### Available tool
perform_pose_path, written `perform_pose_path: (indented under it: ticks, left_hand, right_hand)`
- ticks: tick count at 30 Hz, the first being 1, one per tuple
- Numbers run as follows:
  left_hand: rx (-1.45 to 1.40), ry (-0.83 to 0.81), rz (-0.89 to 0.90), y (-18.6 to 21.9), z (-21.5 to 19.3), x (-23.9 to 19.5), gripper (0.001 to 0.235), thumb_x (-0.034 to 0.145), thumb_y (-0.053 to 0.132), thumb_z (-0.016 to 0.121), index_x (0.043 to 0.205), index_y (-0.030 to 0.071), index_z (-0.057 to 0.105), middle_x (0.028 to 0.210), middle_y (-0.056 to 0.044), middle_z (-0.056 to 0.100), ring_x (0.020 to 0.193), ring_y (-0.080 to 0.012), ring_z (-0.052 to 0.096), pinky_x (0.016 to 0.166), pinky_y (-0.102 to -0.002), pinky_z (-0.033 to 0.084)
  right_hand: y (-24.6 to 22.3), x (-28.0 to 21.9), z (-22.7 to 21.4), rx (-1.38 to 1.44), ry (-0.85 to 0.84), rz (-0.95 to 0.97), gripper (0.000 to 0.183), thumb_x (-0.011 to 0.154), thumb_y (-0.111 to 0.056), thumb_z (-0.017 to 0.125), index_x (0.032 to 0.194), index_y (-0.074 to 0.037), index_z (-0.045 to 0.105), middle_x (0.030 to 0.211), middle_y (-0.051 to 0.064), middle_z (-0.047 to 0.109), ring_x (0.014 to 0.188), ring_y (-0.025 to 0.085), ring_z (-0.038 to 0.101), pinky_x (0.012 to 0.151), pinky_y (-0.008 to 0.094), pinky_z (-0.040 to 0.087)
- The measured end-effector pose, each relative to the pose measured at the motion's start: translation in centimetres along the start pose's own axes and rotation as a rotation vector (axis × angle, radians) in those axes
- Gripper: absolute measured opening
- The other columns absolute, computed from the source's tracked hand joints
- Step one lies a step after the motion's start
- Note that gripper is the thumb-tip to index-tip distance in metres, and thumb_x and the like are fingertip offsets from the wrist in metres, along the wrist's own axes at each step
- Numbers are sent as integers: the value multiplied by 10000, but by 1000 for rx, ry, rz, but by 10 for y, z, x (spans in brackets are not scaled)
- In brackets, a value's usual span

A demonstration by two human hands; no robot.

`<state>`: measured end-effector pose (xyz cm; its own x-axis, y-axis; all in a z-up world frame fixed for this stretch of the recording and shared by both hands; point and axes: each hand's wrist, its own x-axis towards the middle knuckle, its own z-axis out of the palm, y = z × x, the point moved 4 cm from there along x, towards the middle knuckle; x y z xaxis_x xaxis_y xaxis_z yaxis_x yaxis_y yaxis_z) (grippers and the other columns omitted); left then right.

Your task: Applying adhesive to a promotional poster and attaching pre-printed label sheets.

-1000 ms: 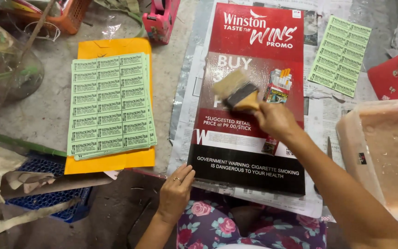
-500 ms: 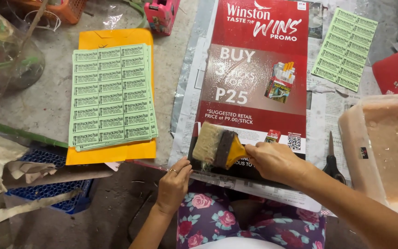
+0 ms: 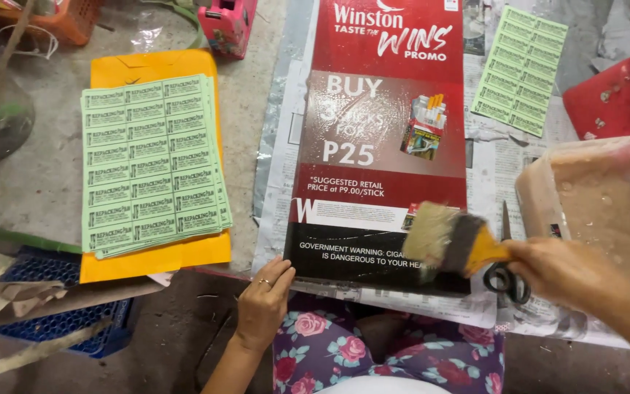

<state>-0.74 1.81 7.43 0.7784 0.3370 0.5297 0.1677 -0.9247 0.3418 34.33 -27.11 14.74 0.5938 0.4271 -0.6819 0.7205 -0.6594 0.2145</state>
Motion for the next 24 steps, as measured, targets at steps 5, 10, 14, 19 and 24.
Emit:
perform_pose_path:
  ticks: [5,10,14,19,24]
  left_hand:
    - [4,3,4,-1,2,-2,183,889,8,745,1070,4,770,1127,-143,757,1070,-300,735,921,-369,620]
    - [10,29,3,4,-1,0,143,916,13,714,1048,6,768,1131,-120,753,1078,-289,731,917,-362,608]
    - [6,23,-17,3,1,-2,152,912,9,710,1054,15,765,1146,-111,749,1092,-287,725,939,-369,601]
    - [-10,29,-20,1,0,-3,159,918,-10,694,1055,27,767,1153,-105,745,1101,-272,721,976,-369,575]
    - [19,30,0,-1,3,-2,192,881,-28,736,1064,19,771,1141,-116,753,1088,-277,728,962,-355,596]
  right_hand:
    - [-10,-10,-70,77,116,87,248,1064,-409,460,1248,-382,625,842,-106,706,653,49,630,583,160,541]
    - [-117,47,-89,361,369,-219,293,1008,-442,505,1238,-310,629,1131,-24,735,938,235,691,672,405,545]
    - [-159,66,-56,285,418,-589,310,1017,-347,492,1315,-271,533,943,57,674,735,286,673,553,450,543]
    - [-56,70,-42,268,256,-357,431,949,-338,586,1370,-430,583,1168,-62,729,1014,226,703,783,443,578]
    - [2,54,-83,217,281,87,269,1006,-345,485,1179,-260,672,1027,101,760,895,371,740,698,509,596]
